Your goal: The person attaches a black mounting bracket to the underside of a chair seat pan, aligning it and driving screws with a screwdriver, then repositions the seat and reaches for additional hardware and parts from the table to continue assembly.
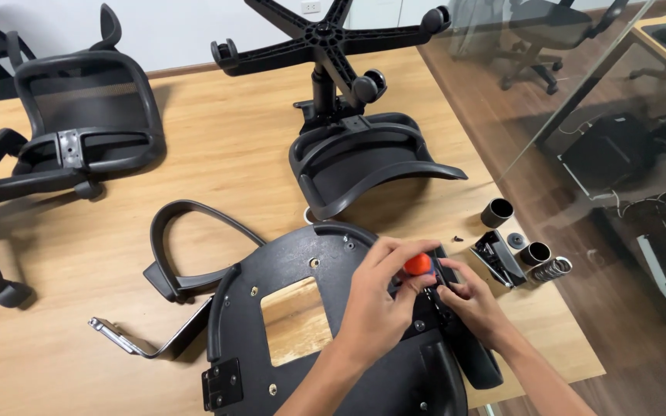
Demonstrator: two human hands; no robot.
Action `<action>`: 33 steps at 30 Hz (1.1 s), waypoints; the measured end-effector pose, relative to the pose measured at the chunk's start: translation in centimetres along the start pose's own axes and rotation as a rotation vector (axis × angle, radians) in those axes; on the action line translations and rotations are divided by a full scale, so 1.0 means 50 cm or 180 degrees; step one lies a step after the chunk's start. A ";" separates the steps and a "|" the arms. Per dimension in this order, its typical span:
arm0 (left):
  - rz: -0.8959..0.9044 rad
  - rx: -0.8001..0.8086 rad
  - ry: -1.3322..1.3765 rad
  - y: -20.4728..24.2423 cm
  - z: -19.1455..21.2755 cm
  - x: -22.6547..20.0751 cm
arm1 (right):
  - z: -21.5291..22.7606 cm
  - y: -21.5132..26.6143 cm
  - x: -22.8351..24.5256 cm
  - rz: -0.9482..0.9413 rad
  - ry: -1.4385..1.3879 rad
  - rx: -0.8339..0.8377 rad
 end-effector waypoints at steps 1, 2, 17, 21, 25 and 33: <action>0.0004 -0.0011 0.0003 0.001 0.002 0.001 | -0.002 0.002 0.007 -0.0006 0.0007 0.0008; -0.0084 0.0192 0.0134 0.001 -0.009 -0.003 | -0.008 0.004 0.017 0.0041 -0.0074 0.0091; 0.0327 0.0877 0.0173 0.023 -0.037 0.022 | -0.030 0.024 0.051 0.0010 -0.0127 0.0277; -0.0778 0.0865 -0.0377 0.022 -0.025 -0.048 | -0.043 0.025 0.067 0.0138 -0.0335 0.0316; -0.0729 0.0642 -0.1066 0.023 -0.042 -0.063 | -0.025 0.026 0.045 -0.0180 -0.0073 0.0055; -0.0086 0.0966 -0.2167 0.005 -0.055 0.013 | -0.022 0.039 0.044 -0.0132 0.0225 0.0014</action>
Point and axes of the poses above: each hand's wrist, its own y-axis away from the middle knuckle, its own z-axis out of the back of the hand, x = y × z, the point moved 10 cm from there along -y, towards the middle knuckle, and after that the axes turned 9 degrees about x, right-handed, at the moved point
